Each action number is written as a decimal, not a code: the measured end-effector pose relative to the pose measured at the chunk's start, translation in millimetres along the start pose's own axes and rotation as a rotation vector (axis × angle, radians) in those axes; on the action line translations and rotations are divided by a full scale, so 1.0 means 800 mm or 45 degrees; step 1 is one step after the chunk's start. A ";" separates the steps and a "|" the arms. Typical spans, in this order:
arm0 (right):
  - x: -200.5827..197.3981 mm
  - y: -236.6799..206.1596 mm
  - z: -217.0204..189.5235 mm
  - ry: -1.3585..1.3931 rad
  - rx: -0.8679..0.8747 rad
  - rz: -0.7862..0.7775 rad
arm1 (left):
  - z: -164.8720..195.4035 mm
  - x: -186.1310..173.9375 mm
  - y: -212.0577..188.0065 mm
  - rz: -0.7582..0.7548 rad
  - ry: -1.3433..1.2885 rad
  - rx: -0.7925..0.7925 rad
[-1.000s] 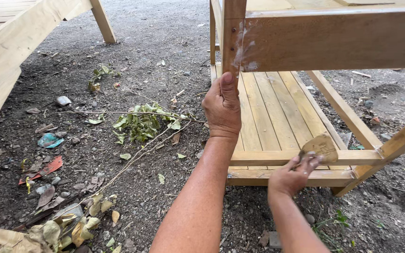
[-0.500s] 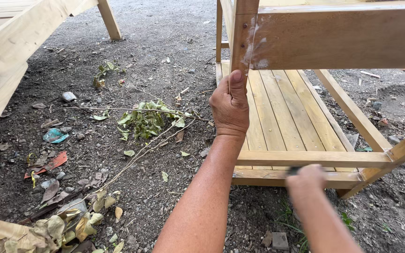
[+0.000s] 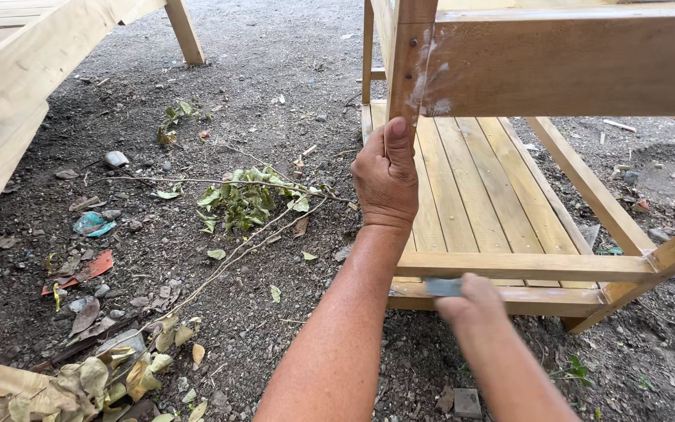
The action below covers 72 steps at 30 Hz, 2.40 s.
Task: The person sands a wooden bunk bed frame outdoors, holding the frame steady with one hand while rubbing sandpaper along the rails, lower edges, and side posts, working around different parts of the frame.
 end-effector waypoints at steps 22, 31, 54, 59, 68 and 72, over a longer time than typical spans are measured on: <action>-0.013 -0.016 0.042 0.008 0.156 -0.097 | 0.000 0.001 0.000 0.011 -0.004 0.023; -0.021 0.020 0.010 0.253 -0.065 0.120 | -0.003 0.002 0.001 0.008 -0.010 0.019; 0.044 0.008 0.119 2.707 0.996 1.572 | 0.000 -0.002 0.004 0.023 -0.047 0.000; 0.063 0.039 0.087 2.760 0.970 1.642 | -0.004 -0.003 0.003 -0.021 -0.100 -0.015; 0.043 -0.002 0.150 2.641 1.087 1.623 | -0.004 -0.006 0.004 -0.009 -0.121 0.016; 0.057 0.032 0.091 2.717 0.941 1.782 | -0.006 -0.007 0.005 -0.039 -0.122 0.025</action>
Point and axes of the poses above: each hand's wrist, its own y-axis towards the middle knuckle, its own x-axis out of the palm, z = x × y, the point moved 2 cm from there along y, towards the middle knuckle, and after that the axes turned 4 degrees about -x, right-handed, at the moved point
